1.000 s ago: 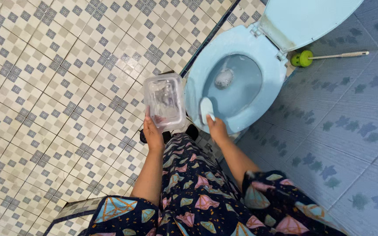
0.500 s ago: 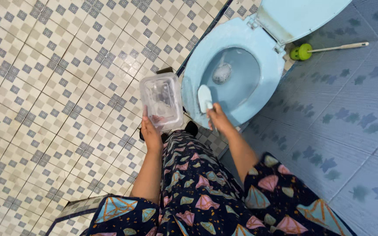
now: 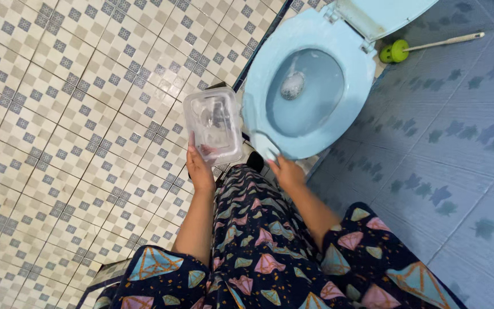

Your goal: The person scrubs the interior rim and bowl of a toilet using a brush and a container of water.

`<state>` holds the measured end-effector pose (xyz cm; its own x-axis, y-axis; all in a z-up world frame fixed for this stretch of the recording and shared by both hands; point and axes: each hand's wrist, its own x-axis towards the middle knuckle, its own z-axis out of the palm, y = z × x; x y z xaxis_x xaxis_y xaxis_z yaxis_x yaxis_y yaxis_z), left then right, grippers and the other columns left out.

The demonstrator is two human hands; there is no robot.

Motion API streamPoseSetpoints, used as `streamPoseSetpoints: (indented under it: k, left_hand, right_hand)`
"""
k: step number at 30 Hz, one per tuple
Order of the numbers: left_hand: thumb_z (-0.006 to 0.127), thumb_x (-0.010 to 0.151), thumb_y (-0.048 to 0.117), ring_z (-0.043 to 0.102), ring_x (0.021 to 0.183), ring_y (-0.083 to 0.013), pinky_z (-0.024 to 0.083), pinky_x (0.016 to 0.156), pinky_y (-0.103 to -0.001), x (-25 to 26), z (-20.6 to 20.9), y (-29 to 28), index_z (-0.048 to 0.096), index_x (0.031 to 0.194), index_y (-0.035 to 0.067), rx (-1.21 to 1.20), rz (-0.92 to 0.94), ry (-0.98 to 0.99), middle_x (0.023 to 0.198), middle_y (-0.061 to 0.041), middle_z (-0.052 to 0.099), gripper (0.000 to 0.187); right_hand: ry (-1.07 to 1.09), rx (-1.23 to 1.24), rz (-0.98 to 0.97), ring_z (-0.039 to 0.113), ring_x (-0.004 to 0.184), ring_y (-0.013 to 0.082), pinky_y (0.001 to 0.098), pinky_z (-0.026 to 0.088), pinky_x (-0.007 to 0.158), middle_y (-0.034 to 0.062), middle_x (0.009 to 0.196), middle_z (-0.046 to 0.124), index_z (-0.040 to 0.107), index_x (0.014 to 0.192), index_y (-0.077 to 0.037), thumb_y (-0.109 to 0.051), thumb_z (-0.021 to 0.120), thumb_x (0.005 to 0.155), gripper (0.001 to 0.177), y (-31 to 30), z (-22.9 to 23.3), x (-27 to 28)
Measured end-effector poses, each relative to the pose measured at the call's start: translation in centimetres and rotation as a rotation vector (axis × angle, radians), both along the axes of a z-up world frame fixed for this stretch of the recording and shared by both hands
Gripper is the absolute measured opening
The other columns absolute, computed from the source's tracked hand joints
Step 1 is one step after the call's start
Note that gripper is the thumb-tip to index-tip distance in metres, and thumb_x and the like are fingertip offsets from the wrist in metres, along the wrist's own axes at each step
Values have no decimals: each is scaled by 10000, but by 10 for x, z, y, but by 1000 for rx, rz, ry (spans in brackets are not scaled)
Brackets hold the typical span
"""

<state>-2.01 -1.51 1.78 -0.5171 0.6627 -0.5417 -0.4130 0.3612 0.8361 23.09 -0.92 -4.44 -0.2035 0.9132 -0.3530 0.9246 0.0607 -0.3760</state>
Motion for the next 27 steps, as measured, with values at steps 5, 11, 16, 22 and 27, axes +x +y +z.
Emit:
streamPoseSetpoints:
  k: [5, 11, 16, 22, 27]
  left_hand:
    - [302, 979, 497, 546, 893, -143, 499, 768, -287, -15, -1, -11, 369, 1445, 129, 39, -7, 34, 1021, -72, 536, 598]
    - [297, 993, 465, 573, 842, -151, 496, 753, -280, -31, 0, -26, 372, 1438, 96, 79, -2, 29, 967, -79, 546, 583]
    - [293, 991, 462, 566, 914, -144, 492, 811, -277, -30, 6, -35, 364, 1431, 79, 101, -15, 4, 1126, -82, 563, 587]
    - [289, 1001, 454, 557, 934, -167, 479, 845, -296, -27, 5, -42, 353, 1447, 77, 125, -49, -1, 1149, -110, 558, 588]
    - [263, 1019, 445, 469, 1232, -212, 385, 1015, -316, -23, 4, -52, 344, 1450, 72, 105, -113, 115, 1413, -129, 436, 576]
  right_hand:
    - [-65, 46, -48, 638, 675, 357, 486, 484, 584, 150, 753, 671, 578, 918, -90, -466, 503, 907, 383, 50, -18, -93]
    - [-65, 103, -27, 632, 589, 346, 465, 475, 493, 144, 718, 657, 564, 969, -73, -466, 507, 898, 404, -15, -6, -57]
    - [-229, -73, -58, 637, 608, 340, 462, 484, 521, 143, 683, 655, 570, 1030, -97, -487, 504, 903, 415, -52, -4, -20]
    - [-67, 7, -132, 639, 641, 356, 480, 486, 567, 149, 711, 663, 568, 963, -78, -409, 544, 879, 342, -1, -30, -96]
    - [24, 191, -139, 635, 647, 336, 456, 489, 563, 129, 721, 658, 577, 929, -89, -401, 540, 907, 315, 13, -36, -117]
